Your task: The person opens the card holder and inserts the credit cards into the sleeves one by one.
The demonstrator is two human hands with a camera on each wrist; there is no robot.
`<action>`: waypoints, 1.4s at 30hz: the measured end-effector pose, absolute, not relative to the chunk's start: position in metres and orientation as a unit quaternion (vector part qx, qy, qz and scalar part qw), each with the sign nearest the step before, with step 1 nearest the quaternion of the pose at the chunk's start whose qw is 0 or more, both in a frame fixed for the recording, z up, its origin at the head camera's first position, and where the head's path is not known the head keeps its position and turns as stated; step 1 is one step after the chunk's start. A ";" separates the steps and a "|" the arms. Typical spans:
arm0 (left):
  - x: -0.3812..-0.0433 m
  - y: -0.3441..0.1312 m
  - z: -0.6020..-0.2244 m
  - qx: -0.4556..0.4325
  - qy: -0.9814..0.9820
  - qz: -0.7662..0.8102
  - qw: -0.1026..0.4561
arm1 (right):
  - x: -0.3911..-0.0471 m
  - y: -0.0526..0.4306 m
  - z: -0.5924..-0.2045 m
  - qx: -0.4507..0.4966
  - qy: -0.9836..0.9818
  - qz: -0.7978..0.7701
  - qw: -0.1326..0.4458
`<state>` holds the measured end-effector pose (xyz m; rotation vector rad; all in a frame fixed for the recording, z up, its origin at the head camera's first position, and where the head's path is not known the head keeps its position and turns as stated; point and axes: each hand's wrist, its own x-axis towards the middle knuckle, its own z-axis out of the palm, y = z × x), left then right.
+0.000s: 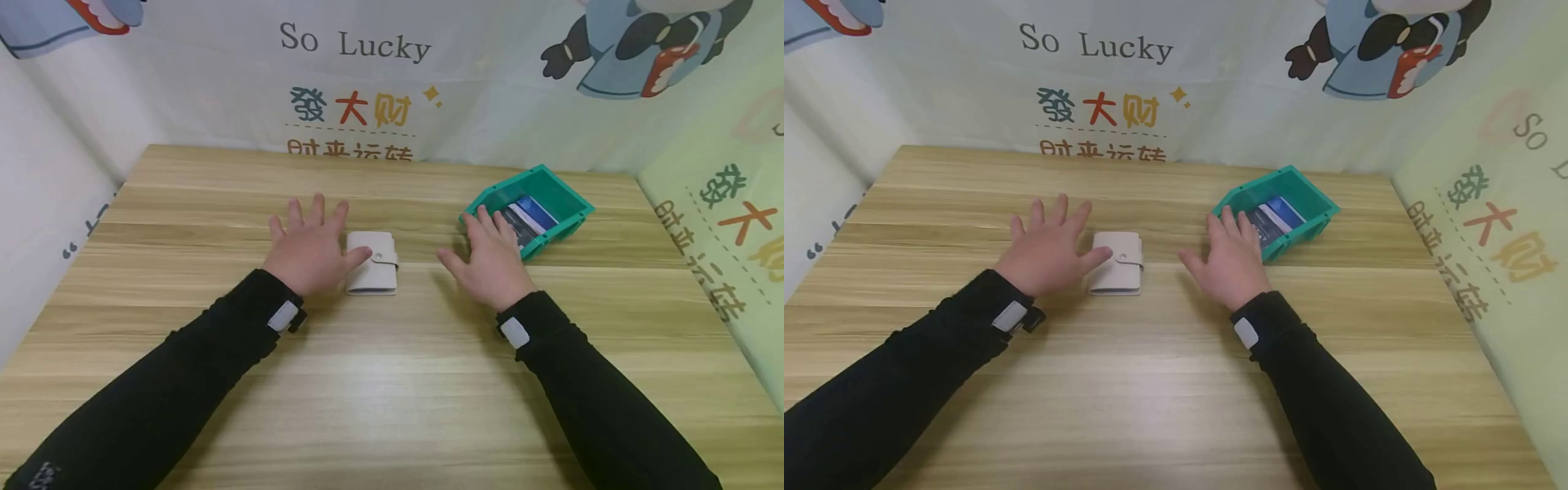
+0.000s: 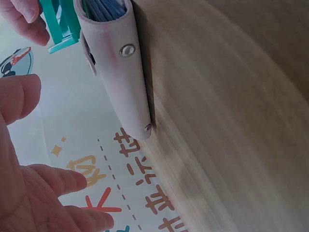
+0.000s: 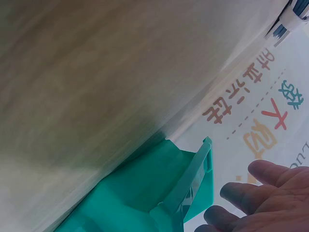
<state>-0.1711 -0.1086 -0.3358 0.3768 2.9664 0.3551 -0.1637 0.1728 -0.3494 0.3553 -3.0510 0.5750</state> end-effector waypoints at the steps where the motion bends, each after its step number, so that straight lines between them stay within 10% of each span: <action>1: -0.171 -0.108 -0.336 0.126 0.983 0.118 0.065 | -0.163 0.174 -0.349 0.113 -0.976 0.184 0.009; 42: -0.169 -0.084 -0.355 0.180 0.971 0.095 0.125 | -0.154 0.149 -0.334 0.172 -0.965 0.196 -0.014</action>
